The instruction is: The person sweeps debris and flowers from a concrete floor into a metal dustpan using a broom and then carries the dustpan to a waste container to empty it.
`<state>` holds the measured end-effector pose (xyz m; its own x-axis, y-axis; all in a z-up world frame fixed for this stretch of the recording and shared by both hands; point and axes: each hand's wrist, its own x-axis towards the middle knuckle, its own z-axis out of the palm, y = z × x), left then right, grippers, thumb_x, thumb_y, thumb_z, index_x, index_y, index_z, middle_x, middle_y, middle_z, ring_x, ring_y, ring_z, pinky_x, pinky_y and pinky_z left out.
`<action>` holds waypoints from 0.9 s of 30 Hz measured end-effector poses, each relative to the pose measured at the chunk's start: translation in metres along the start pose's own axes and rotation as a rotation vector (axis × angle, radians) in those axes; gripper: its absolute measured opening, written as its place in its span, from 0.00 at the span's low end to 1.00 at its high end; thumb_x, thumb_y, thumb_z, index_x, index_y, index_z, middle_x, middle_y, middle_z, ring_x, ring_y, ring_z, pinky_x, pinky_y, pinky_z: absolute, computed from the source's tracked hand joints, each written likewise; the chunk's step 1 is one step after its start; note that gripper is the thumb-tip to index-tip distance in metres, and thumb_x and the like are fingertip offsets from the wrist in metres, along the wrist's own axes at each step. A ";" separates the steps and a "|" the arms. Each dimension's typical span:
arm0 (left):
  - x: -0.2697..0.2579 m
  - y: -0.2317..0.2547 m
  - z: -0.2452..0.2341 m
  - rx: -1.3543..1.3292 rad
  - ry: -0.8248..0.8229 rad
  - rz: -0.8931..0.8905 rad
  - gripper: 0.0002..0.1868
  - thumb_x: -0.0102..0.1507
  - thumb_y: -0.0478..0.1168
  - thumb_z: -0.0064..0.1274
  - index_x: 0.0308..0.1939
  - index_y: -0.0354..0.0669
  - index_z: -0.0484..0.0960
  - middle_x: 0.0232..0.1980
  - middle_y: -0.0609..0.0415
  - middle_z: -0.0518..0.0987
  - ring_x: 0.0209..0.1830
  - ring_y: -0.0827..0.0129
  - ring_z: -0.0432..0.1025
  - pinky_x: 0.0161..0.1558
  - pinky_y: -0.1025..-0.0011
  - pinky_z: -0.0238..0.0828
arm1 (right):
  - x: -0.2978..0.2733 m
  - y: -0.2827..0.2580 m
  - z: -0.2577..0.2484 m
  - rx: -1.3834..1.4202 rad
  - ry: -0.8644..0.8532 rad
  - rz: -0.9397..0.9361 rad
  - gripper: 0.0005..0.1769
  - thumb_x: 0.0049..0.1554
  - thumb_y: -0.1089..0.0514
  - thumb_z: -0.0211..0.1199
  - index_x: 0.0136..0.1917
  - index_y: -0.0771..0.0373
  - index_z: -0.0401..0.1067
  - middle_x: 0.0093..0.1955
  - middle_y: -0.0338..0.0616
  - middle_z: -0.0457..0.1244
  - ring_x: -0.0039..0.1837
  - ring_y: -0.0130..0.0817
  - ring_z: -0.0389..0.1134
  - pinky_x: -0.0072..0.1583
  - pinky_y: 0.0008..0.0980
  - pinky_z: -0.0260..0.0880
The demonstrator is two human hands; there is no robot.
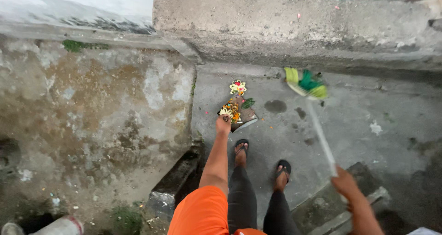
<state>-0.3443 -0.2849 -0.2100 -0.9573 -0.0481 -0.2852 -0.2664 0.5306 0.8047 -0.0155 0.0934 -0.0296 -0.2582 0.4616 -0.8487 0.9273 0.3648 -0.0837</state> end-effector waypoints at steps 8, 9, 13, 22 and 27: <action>-0.001 -0.001 0.017 0.024 0.077 0.071 0.06 0.59 0.32 0.60 0.40 0.38 0.86 0.41 0.44 0.84 0.42 0.56 0.80 0.48 0.64 0.76 | -0.034 0.054 -0.024 -0.167 -0.320 -0.171 0.49 0.52 0.64 0.63 0.81 0.34 0.51 0.70 0.44 0.67 0.60 0.47 0.72 0.58 0.43 0.76; -0.001 -0.002 0.018 0.018 0.083 0.071 0.06 0.59 0.32 0.60 0.40 0.38 0.86 0.41 0.44 0.84 0.42 0.56 0.80 0.48 0.64 0.76 | -0.040 0.063 -0.037 -0.060 -0.464 -0.031 0.49 0.54 0.68 0.61 0.81 0.31 0.51 0.72 0.38 0.66 0.57 0.51 0.69 0.55 0.50 0.79; -0.006 -0.006 0.017 -0.061 0.054 -0.047 0.08 0.58 0.32 0.59 0.41 0.40 0.86 0.40 0.45 0.84 0.41 0.58 0.80 0.47 0.66 0.76 | -0.054 0.073 -0.055 -0.165 -0.616 -0.006 0.45 0.62 0.62 0.61 0.83 0.33 0.48 0.60 0.65 0.69 0.49 0.39 0.70 0.53 0.33 0.74; -0.026 -0.011 0.006 -0.140 0.187 -0.054 0.04 0.59 0.30 0.59 0.38 0.38 0.83 0.37 0.49 0.83 0.37 0.64 0.78 0.43 0.68 0.74 | -0.014 -0.016 0.009 -0.302 -0.120 -0.019 0.45 0.59 0.60 0.60 0.84 0.52 0.45 0.67 0.57 0.66 0.54 0.48 0.77 0.53 0.41 0.82; -0.021 -0.023 0.010 -0.170 0.186 -0.019 0.02 0.60 0.29 0.58 0.36 0.36 0.82 0.33 0.51 0.81 0.33 0.66 0.75 0.40 0.69 0.73 | -0.053 0.035 0.020 -0.356 -0.339 -0.246 0.45 0.57 0.60 0.63 0.83 0.45 0.50 0.62 0.56 0.70 0.56 0.44 0.75 0.58 0.40 0.76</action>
<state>-0.3165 -0.2878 -0.2277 -0.9520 -0.2198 -0.2129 -0.2844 0.3787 0.8807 0.0359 0.0657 0.0024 -0.2992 0.0633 -0.9521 0.6864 0.7074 -0.1687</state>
